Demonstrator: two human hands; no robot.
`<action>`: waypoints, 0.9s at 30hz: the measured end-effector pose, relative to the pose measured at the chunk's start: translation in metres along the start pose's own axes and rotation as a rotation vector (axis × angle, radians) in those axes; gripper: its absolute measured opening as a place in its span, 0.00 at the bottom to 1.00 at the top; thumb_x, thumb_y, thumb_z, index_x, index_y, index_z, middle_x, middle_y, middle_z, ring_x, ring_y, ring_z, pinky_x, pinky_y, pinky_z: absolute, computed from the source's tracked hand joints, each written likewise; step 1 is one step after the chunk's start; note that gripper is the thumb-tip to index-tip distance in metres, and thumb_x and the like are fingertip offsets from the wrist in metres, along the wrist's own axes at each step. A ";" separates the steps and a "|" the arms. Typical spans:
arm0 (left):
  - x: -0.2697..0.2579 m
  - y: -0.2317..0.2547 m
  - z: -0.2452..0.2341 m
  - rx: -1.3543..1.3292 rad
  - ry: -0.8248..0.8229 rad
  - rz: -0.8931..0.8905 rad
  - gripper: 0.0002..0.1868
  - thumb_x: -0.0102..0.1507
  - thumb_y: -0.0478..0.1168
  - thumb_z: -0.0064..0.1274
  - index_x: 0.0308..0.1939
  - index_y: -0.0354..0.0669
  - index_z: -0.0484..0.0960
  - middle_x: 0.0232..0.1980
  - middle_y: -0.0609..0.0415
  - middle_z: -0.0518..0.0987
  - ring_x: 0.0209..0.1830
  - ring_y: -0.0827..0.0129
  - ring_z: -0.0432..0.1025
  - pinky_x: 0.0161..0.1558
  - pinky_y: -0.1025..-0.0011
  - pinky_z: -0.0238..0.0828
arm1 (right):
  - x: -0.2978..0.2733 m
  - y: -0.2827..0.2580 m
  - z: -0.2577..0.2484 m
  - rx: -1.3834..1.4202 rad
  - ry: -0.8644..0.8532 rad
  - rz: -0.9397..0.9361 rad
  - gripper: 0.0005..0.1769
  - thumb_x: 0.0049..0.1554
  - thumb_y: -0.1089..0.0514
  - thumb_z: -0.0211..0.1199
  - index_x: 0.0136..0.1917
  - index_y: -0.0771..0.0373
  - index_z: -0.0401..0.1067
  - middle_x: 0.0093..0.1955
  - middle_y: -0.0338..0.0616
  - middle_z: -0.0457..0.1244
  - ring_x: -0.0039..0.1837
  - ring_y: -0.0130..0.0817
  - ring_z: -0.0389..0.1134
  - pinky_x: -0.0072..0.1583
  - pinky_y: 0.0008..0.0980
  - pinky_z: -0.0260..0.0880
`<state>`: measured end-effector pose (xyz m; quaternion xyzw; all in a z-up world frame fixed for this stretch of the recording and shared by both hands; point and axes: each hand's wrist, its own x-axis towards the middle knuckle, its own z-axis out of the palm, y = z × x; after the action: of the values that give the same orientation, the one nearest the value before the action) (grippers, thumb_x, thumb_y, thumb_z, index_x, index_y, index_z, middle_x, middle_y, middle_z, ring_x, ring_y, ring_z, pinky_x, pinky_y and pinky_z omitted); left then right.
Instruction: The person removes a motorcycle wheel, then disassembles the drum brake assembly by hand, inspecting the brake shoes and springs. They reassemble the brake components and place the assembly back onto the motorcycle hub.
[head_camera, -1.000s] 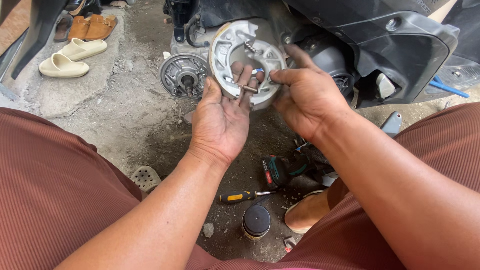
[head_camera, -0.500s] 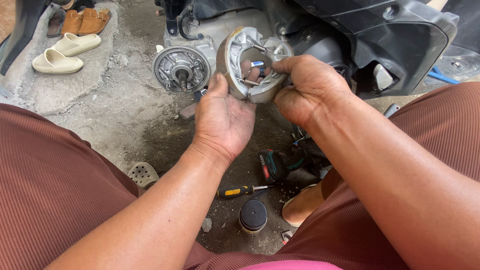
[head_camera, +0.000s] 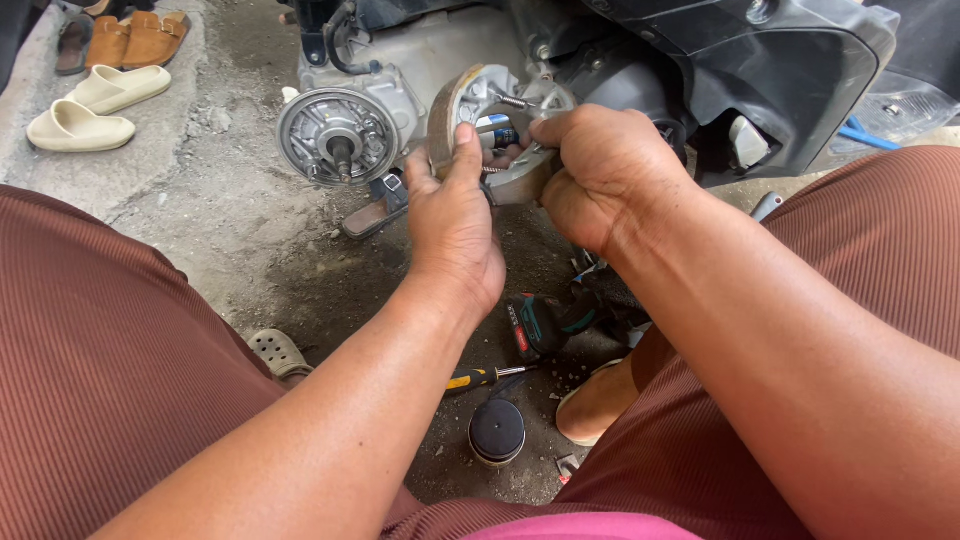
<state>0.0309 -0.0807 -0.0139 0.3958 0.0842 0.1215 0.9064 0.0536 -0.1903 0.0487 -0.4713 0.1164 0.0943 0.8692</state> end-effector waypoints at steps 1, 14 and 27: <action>0.000 -0.002 0.002 -0.007 0.011 0.004 0.22 0.66 0.44 0.53 0.62 0.49 0.67 0.47 0.60 0.79 0.51 0.73 0.72 0.62 0.64 0.66 | 0.000 -0.002 -0.001 -0.004 -0.043 0.008 0.13 0.61 0.70 0.48 0.56 0.79 0.67 0.51 0.57 0.67 0.48 0.44 0.70 0.52 0.45 0.77; 0.009 0.008 -0.007 0.039 -0.190 -0.032 0.24 0.68 0.51 0.48 0.66 0.53 0.63 0.57 0.53 0.77 0.64 0.63 0.68 0.67 0.51 0.59 | -0.002 -0.029 0.002 -0.339 -0.207 0.124 0.19 0.55 0.67 0.57 0.61 0.70 0.68 0.58 0.54 0.68 0.59 0.45 0.73 0.63 0.52 0.76; 0.016 0.017 -0.005 -0.176 -0.345 -0.140 0.30 0.72 0.56 0.33 0.71 0.42 0.65 0.70 0.49 0.73 0.74 0.60 0.62 0.76 0.51 0.44 | 0.010 -0.009 0.001 -0.324 -0.111 0.014 0.28 0.46 0.72 0.68 0.61 0.69 0.68 0.54 0.53 0.70 0.53 0.44 0.75 0.54 0.47 0.80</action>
<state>0.0421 -0.0620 -0.0058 0.3230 -0.0561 -0.0046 0.9447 0.0660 -0.1938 0.0537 -0.5984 0.0549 0.1436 0.7863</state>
